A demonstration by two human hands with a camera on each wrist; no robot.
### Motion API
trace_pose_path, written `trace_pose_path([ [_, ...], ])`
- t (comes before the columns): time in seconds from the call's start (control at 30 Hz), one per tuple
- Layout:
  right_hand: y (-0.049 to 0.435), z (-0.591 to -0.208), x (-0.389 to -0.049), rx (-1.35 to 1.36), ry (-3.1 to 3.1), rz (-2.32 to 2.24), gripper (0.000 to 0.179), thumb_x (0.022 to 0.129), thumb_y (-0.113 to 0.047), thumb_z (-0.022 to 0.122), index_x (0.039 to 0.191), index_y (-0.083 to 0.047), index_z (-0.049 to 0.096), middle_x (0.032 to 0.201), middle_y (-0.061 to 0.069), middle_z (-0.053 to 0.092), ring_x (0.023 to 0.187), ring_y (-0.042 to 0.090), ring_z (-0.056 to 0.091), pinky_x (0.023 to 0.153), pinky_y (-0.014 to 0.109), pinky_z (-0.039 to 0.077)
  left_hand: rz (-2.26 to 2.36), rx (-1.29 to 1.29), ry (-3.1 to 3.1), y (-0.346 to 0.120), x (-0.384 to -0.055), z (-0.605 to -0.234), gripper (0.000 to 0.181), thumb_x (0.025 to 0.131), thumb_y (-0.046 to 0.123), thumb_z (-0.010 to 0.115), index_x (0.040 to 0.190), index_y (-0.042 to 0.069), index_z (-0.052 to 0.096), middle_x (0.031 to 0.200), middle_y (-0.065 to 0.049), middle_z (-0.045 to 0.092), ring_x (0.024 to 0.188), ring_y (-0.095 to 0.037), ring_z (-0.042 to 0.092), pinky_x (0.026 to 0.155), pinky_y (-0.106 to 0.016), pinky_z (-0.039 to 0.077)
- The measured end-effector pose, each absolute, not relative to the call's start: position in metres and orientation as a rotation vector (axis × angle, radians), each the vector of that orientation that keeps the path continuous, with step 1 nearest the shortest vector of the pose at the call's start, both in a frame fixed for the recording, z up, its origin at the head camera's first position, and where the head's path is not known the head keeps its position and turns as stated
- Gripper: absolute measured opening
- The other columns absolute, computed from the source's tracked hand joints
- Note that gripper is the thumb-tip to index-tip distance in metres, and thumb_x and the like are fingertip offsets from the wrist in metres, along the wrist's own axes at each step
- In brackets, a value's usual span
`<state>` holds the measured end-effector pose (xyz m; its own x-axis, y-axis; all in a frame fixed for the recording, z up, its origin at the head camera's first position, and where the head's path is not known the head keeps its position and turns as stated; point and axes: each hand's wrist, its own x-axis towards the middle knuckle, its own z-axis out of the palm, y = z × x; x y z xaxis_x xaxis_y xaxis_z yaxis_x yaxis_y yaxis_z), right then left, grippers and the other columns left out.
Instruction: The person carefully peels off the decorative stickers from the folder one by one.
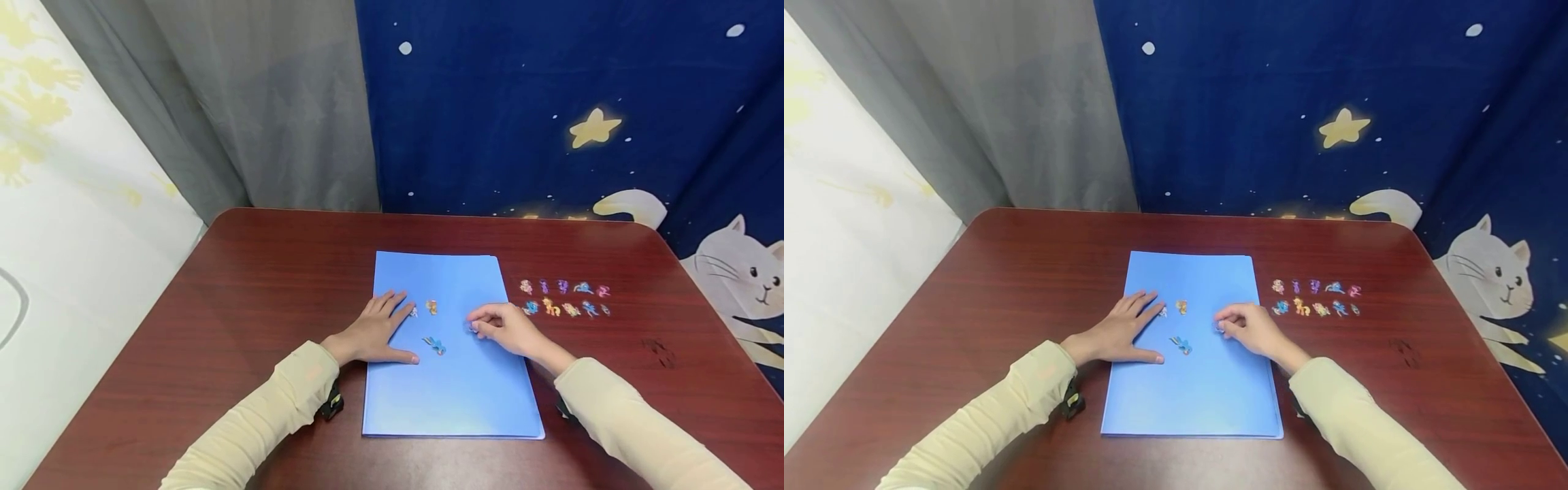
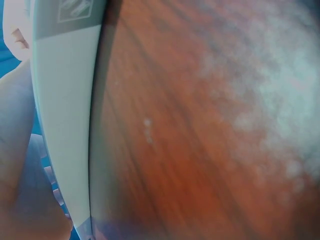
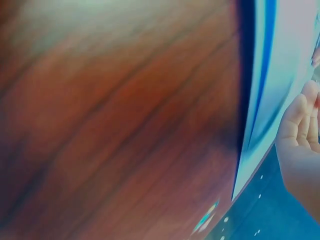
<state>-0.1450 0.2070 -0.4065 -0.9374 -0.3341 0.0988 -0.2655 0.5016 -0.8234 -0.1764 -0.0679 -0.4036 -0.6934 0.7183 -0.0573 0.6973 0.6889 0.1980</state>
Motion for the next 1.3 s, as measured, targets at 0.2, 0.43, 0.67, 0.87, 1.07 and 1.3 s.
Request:
trace_pose_path([
  [0.2,0.227,-0.406,-0.139,-0.476,2.632,-1.519,0.010,0.085,-0.001,0.057,0.089,0.007,0.062,0.074,0.012,0.063,0.062,0.018,0.060,0.057,0.026,0.049,0.237,1.171,2.766,-0.067,-0.176,-0.404,0.094,0.073,0.066,0.052,0.142,0.010,0.021,0.146,-0.011,0.012,0.133,-0.028,0.006,0.104,-0.046,0.009],
  [0.43,0.247,-0.409,-0.131,-0.388,2.706,-1.530,0.007,0.081,0.002,0.059,0.084,0.007,0.060,0.071,0.011,0.064,0.058,0.016,0.060,0.056,0.025,0.049,0.248,1.166,2.760,-0.067,-0.176,-0.403,0.094,0.073,0.066,0.052,0.142,0.011,0.020,0.147,-0.011,0.011,0.133,-0.028,0.005,0.104,-0.046,0.009],
  [0.67,0.262,-0.413,-0.127,-0.158,2.841,-1.416,0.008,0.079,-0.002,0.062,0.082,0.005,0.060,0.068,0.010,0.066,0.058,0.013,0.063,0.057,0.021,0.048,0.257,1.175,2.761,-0.068,-0.176,-0.403,0.094,0.073,0.066,0.052,0.142,0.010,0.020,0.147,-0.011,0.011,0.133,-0.028,0.006,0.104,-0.046,0.009],
  [0.87,0.272,-0.411,-0.124,-0.001,2.838,-1.399,0.013,0.080,-0.006,0.061,0.082,0.006,0.059,0.068,0.011,0.066,0.057,0.013,0.062,0.050,0.024,0.047,0.272,1.177,2.754,-0.068,-0.176,-0.403,0.094,0.073,0.065,0.053,0.142,0.010,0.020,0.147,-0.011,0.011,0.133,-0.028,0.006,0.104,-0.046,0.009],
  [1.07,0.278,-0.408,-0.124,0.096,2.929,-1.327,0.015,0.082,-0.011,0.061,0.082,0.005,0.062,0.066,0.009,0.064,0.054,0.013,0.060,0.046,0.025,0.047,0.279,1.173,2.760,-0.068,-0.176,-0.403,0.094,0.073,0.065,0.053,0.142,0.010,0.021,0.147,-0.011,0.011,0.133,-0.028,0.005,0.104,-0.046,0.008],
  [1.3,0.280,-0.407,-0.123,0.121,2.954,-1.258,0.020,0.084,-0.015,0.058,0.085,0.003,0.065,0.058,0.003,0.058,0.048,0.013,0.053,0.045,0.026,0.045,0.282,1.178,2.757,-0.068,-0.176,-0.403,0.094,0.073,0.065,0.053,0.142,0.010,0.021,0.146,-0.011,0.011,0.133,-0.028,0.006,0.104,-0.047,0.008],
])
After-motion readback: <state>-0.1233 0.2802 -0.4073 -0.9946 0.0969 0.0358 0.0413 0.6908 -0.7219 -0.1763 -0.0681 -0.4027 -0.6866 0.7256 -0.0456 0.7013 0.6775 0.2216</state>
